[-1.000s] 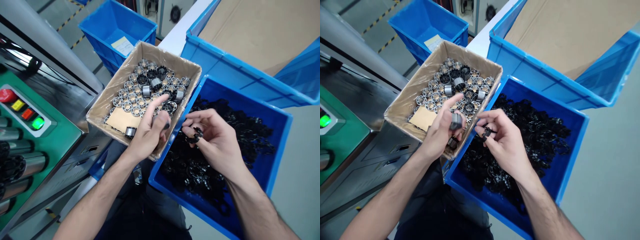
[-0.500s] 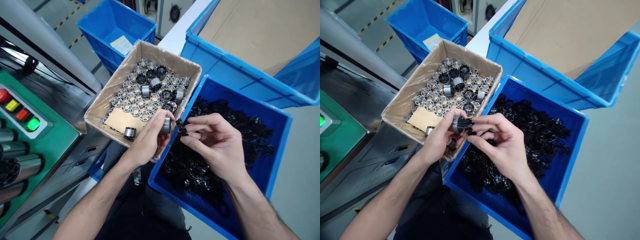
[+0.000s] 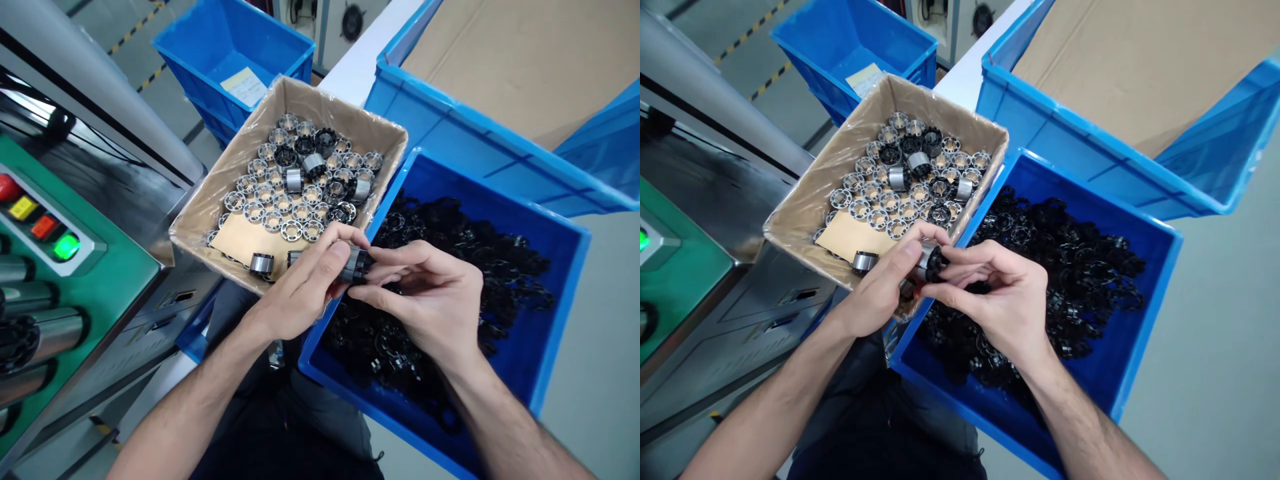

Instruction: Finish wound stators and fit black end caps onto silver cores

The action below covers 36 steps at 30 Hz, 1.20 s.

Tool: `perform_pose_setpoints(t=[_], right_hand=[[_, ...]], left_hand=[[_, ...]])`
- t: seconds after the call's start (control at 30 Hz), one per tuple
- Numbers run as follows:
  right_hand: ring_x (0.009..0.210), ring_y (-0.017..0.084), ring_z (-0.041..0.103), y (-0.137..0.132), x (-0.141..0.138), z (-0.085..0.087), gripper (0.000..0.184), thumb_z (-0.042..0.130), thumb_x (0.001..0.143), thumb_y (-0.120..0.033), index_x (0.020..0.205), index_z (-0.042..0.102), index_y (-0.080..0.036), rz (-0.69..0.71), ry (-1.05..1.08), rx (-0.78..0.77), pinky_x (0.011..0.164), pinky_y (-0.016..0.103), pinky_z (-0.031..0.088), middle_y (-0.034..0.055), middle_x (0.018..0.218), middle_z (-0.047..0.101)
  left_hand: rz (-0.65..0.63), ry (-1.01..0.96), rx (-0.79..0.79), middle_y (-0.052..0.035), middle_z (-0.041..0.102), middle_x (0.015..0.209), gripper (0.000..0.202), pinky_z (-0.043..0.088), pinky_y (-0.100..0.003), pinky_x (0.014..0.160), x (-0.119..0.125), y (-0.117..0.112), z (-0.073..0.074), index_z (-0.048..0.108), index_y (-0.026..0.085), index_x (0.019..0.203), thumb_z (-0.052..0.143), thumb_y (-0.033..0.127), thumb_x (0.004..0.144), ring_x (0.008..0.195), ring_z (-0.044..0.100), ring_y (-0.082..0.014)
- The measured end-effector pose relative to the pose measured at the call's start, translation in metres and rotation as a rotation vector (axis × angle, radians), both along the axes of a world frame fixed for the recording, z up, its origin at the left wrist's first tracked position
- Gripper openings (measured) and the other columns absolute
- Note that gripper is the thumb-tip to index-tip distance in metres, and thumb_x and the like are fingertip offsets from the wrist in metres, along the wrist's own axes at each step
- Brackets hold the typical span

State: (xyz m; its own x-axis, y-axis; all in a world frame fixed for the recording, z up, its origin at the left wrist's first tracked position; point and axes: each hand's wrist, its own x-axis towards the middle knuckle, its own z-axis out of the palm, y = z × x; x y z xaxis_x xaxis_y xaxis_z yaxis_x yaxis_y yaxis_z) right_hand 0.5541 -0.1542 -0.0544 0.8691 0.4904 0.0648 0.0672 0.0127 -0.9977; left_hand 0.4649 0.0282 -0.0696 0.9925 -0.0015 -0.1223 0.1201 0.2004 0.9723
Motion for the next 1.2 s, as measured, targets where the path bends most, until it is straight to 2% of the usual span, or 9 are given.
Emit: perform_pose_setpoints(t=[0.2,0.43,0.6,0.77,0.87,0.97,1.1,1.13,1.2], right_hand=[[0.069,0.012,0.078,0.004,-0.004,-0.008,0.042,0.113,0.069,-0.005,0.1,0.094,-0.027,0.0,-0.027,0.124,0.067,0.021,0.07,-0.0036,0.08,0.084],[0.061,0.012,0.073,0.007,-0.009,-0.004,0.037,0.115,0.07,-0.013,0.096,0.091,-0.026,-0.021,-0.018,0.116,0.06,0.023,0.066,-0.0042,0.076,0.082],[0.055,0.011,0.065,0.006,-0.009,-0.003,0.037,0.118,0.068,-0.022,0.094,0.092,-0.025,-0.064,-0.052,0.073,0.055,0.024,0.061,-0.0028,0.073,0.082],[0.055,0.01,0.061,0.005,-0.014,-0.005,0.036,0.113,0.071,-0.011,0.097,0.094,-0.027,-0.016,-0.052,0.057,0.055,0.024,0.057,-0.004,0.075,0.083],[0.055,0.009,0.06,0.004,-0.011,-0.003,0.037,0.112,0.072,-0.013,0.101,0.094,-0.029,0.009,-0.059,0.033,0.057,0.024,0.057,-0.0044,0.077,0.083],[0.068,0.015,0.071,-0.007,0.014,-0.007,0.035,0.11,0.081,-0.028,0.112,0.095,-0.03,0.001,-0.149,-0.096,0.068,0.029,0.064,-0.001,0.088,0.086],[0.1,0.03,0.081,-0.032,0.064,-0.032,0.033,0.093,0.096,-0.039,0.126,0.089,-0.026,-0.127,-0.401,-0.643,0.098,0.05,0.071,0.0103,0.116,0.086],[0.109,0.035,0.081,-0.036,0.071,-0.042,0.04,0.093,0.095,-0.04,0.132,0.087,-0.024,-0.084,-0.443,-0.807,0.105,0.056,0.07,0.014,0.124,0.084],[0.129,0.044,0.076,-0.04,0.076,-0.059,0.059,0.095,0.093,-0.043,0.145,0.081,-0.02,0.067,-0.482,-1.059,0.117,0.064,0.065,0.0219,0.145,0.075]], left_hand=[[-0.03,-0.033,-0.036,-0.0003,0.061,0.099,0.048,0.051,-0.031,0.071,0.001,0.002,0.0,0.065,0.024,0.137,0.044,0.066,0.127,0.077,0.056,-0.0145],[-0.045,-0.036,-0.191,-0.0009,0.066,0.096,0.051,0.053,-0.028,0.07,-0.001,-0.003,-0.004,0.064,0.025,0.142,0.043,0.069,0.126,0.078,0.063,-0.016],[-0.012,-0.054,-0.138,-0.0018,0.068,0.101,0.048,0.055,-0.027,0.071,-0.001,-0.002,-0.002,0.065,0.025,0.143,0.047,0.066,0.126,0.079,0.064,-0.0155],[-0.024,-0.051,-0.072,-0.004,0.068,0.105,0.049,0.06,-0.032,0.078,0.001,-0.002,-0.001,0.065,0.022,0.134,0.05,0.068,0.124,0.085,0.066,-0.0184],[-0.023,-0.064,-0.02,-0.0039,0.068,0.104,0.047,0.06,-0.034,0.083,0.004,0.0,0.0,0.066,0.023,0.134,0.052,0.067,0.124,0.091,0.067,-0.0202],[0.029,-0.11,0.249,-0.0032,0.069,0.109,0.034,0.057,-0.033,0.082,0.004,0.01,0.01,0.063,0.025,0.132,0.067,0.056,0.119,0.091,0.066,-0.0189],[0.122,0.081,1.181,-0.0071,0.07,0.114,0.01,0.057,-0.041,0.089,-0.008,0.037,0.03,0.065,0.023,0.122,0.063,0.03,0.115,0.101,0.067,-0.0263],[0.088,0.175,1.387,-0.0103,0.071,0.116,0.011,0.058,-0.044,0.093,-0.012,0.044,0.034,0.068,0.022,0.121,0.063,0.03,0.115,0.109,0.068,-0.0313],[-0.033,0.311,1.628,-0.017,0.071,0.123,0.021,0.061,-0.052,0.1,-0.018,0.053,0.038,0.075,0.019,0.122,0.068,0.038,0.115,0.122,0.066,-0.0406]])
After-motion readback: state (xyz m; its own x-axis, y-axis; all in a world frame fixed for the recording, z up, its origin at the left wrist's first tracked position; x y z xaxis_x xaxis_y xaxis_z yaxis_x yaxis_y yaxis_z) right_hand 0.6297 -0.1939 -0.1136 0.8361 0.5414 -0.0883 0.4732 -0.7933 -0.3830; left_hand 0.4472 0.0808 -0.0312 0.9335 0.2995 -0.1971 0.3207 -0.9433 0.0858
